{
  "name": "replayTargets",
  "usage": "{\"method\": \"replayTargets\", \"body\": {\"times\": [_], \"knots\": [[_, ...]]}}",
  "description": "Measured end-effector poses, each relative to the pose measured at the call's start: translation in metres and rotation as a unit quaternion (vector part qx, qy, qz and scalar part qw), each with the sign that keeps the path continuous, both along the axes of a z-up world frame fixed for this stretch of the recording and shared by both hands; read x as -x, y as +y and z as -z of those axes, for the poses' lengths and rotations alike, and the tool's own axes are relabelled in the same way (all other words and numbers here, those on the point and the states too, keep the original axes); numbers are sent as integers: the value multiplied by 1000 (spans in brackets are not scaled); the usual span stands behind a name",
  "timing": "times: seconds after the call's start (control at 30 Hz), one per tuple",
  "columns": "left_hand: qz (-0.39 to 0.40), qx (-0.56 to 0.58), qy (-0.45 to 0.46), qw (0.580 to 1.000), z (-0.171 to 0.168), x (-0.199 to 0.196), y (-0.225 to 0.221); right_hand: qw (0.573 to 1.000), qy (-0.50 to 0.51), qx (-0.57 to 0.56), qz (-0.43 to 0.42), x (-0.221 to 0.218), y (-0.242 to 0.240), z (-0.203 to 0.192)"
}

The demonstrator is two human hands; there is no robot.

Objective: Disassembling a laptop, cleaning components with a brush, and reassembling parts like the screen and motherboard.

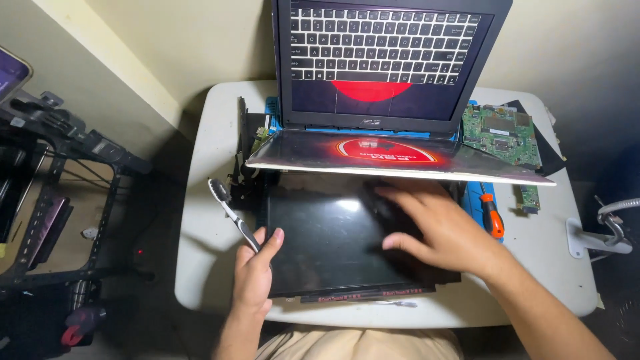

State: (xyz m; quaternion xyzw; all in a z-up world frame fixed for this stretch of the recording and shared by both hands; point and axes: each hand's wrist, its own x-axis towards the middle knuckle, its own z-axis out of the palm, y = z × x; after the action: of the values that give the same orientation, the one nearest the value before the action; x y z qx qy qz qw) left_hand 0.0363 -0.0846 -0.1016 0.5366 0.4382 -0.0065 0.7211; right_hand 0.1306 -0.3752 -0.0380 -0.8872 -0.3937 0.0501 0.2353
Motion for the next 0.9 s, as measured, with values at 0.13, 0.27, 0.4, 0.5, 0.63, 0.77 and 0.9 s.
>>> {"method": "replayTargets", "body": {"times": [0.13,0.27,0.4,0.5,0.63,0.77,0.9], "knots": [[-11,29,15,999,-19,-14,-1,993,-91,29,-66,34,3,11],[110,-118,-40,986,-3,-16,9,985,-106,115,-66,52,2,37],[229,-401,-6,887,9,-19,18,986,-106,111,-64,59,3,58],[185,-503,-77,841,15,-17,14,984,-141,96,-60,60,5,62],[167,-531,-98,825,22,-15,18,981,-159,98,-59,61,9,65],[161,-478,-102,857,19,-7,23,978,-175,99,-56,62,10,68],[167,-479,-106,855,10,1,28,969,-218,101,-52,62,12,71]]}}
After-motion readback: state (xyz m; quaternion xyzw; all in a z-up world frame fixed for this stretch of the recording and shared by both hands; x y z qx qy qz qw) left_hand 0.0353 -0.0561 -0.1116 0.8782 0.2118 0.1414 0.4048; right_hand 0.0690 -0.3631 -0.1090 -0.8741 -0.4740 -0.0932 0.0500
